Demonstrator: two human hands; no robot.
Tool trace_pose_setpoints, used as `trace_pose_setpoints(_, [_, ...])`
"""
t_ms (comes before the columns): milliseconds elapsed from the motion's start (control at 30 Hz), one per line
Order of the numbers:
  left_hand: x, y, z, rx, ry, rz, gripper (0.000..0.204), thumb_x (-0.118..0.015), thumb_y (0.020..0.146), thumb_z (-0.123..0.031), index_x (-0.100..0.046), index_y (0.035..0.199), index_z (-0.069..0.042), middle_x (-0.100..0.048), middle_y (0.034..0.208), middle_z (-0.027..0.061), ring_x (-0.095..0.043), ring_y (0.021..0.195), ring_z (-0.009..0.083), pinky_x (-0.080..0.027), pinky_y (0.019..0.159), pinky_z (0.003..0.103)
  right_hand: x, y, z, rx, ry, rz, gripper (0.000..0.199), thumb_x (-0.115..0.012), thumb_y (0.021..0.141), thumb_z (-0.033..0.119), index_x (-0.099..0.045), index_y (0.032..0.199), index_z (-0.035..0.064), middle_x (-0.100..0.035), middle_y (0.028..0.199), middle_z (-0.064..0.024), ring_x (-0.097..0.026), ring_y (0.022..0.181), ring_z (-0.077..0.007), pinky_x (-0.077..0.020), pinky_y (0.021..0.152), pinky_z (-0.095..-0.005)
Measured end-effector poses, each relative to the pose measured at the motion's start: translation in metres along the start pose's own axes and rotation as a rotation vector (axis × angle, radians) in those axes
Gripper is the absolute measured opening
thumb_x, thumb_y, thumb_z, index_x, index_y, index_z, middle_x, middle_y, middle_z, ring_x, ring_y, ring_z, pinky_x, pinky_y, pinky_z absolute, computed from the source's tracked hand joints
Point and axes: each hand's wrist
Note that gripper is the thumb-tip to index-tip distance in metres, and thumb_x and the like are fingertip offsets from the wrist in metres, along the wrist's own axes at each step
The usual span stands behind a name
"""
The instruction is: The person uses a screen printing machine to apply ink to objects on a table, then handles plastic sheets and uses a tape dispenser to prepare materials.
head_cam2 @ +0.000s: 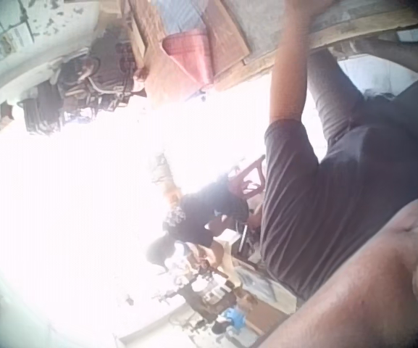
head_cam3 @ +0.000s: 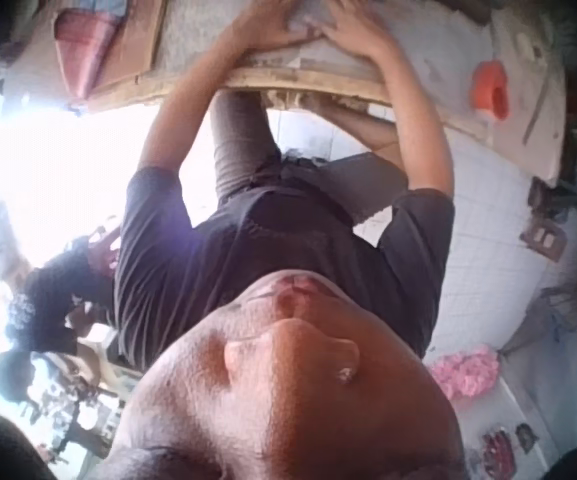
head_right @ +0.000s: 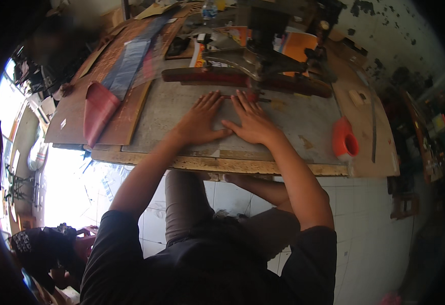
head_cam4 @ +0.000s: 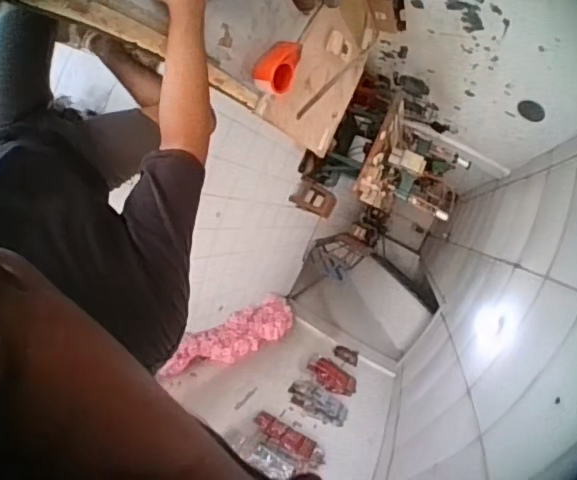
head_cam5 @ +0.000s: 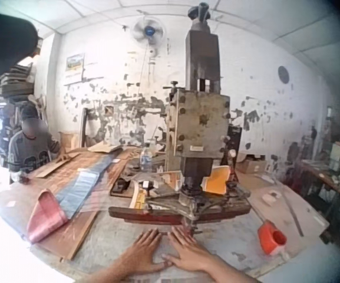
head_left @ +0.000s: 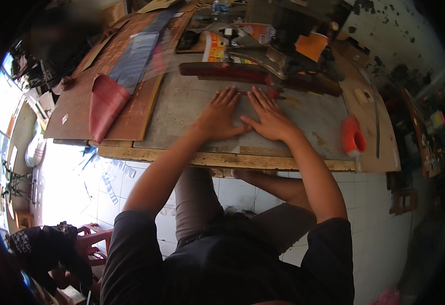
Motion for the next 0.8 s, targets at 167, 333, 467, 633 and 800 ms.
trace_pose_setpoints(167, [0.0, -0.012, -0.006, 0.159, 0.106, -0.017, 0.117, -0.054, 0.093, -0.08, -0.028, 0.164, 0.009, -0.026, 0.171, 0.0318, -0.022, 0.163, 0.0417, -0.017, 0.133, 0.052, -0.008, -0.013, 0.006, -0.264, -0.099, -0.053, 0.101, -0.032, 0.107, 0.074, -0.02, 0.167, -0.0065, -0.017, 0.176, -0.0247, -0.012, 0.166, -0.0322, -0.0067, 0.135, -0.0498])
trace_pose_setpoints(333, [0.008, -0.021, -0.02, 0.222, 0.159, 0.007, 0.112, -0.053, 0.095, -0.079, -0.032, 0.162, 0.009, -0.03, 0.17, 0.0305, -0.025, 0.162, 0.0406, -0.019, 0.133, 0.051, 0.007, -0.022, 0.002, -0.234, -0.111, 0.033, 0.098, -0.031, 0.108, 0.073, -0.023, 0.167, -0.0042, -0.016, 0.177, -0.0235, -0.01, 0.166, -0.0308, -0.0053, 0.135, -0.0499])
trace_pose_setpoints(467, [0.049, -0.057, 0.008, 0.142, -0.126, 0.084, 0.083, -0.061, 0.102, -0.059, -0.048, 0.158, 0.0, -0.046, 0.163, 0.0262, -0.038, 0.156, 0.0387, -0.028, 0.129, 0.05, 0.006, -0.06, -0.01, -0.124, 0.048, -0.022, 0.092, -0.033, 0.109, 0.069, -0.024, 0.168, -0.0014, -0.016, 0.178, -0.0188, -0.01, 0.166, -0.0282, -0.0058, 0.135, -0.0498])
trace_pose_setpoints(633, [0.123, -0.128, 0.033, 0.265, -0.096, -0.261, 0.049, -0.077, 0.095, -0.027, -0.068, 0.138, -0.005, -0.066, 0.141, 0.0189, -0.06, 0.135, 0.0372, -0.047, 0.114, 0.048, 0.008, -0.097, -0.028, -0.168, 0.017, -0.189, 0.083, -0.036, 0.111, 0.063, -0.031, 0.166, -0.0001, -0.025, 0.176, -0.0166, -0.017, 0.165, -0.0296, -0.0116, 0.135, -0.0509])
trace_pose_setpoints(800, [0.137, -0.172, 0.108, 0.498, 0.482, -0.515, 0.063, -0.079, 0.093, -0.033, -0.058, 0.148, -0.009, -0.056, 0.153, 0.0206, -0.05, 0.145, 0.0409, -0.037, 0.121, 0.054, 0.003, -0.068, -0.028, -0.15, -0.052, -0.198, 0.081, -0.036, 0.112, 0.061, -0.037, 0.163, -0.0008, -0.031, 0.173, -0.019, -0.025, 0.162, -0.0318, -0.0171, 0.134, -0.0518])
Point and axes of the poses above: each hand's wrist, its own y-axis towards the middle knuckle, its own x-axis out of the back of the hand, z = x × y
